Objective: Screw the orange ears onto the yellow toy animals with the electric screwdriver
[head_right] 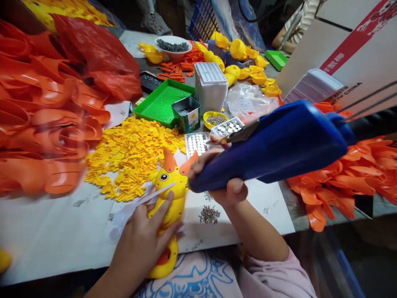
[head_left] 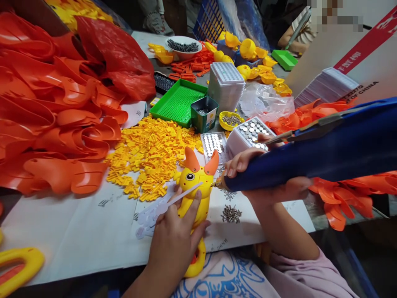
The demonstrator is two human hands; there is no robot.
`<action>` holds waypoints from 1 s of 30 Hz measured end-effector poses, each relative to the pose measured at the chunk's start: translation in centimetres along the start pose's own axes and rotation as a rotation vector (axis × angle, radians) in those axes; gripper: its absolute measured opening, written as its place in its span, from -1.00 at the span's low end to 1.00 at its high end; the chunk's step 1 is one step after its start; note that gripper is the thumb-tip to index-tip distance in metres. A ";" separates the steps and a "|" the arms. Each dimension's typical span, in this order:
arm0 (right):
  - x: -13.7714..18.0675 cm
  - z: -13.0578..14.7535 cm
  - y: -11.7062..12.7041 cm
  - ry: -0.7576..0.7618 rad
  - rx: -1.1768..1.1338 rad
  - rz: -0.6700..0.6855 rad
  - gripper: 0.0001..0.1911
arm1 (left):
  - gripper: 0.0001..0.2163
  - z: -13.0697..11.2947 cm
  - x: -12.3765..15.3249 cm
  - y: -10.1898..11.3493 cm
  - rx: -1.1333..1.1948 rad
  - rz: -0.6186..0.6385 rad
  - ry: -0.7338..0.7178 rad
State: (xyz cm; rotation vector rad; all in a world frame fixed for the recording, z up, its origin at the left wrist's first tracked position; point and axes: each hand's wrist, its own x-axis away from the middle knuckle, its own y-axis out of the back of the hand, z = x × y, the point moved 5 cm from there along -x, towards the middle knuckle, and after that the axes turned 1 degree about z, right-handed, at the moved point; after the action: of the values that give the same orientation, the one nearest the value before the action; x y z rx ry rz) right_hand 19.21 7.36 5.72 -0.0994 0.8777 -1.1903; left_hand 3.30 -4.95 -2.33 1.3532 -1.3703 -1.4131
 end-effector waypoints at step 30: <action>0.7 0.5 -0.4 -0.015 -0.208 0.122 -0.52 | -0.85 -0.1 -9.4 4.5 0.455 0.041 -0.587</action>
State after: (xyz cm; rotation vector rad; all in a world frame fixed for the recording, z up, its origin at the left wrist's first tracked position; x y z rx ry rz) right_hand 19.29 6.40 5.94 -0.2201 0.9791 -0.9815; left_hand 4.38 3.43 3.83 1.2070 -2.1949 -1.6049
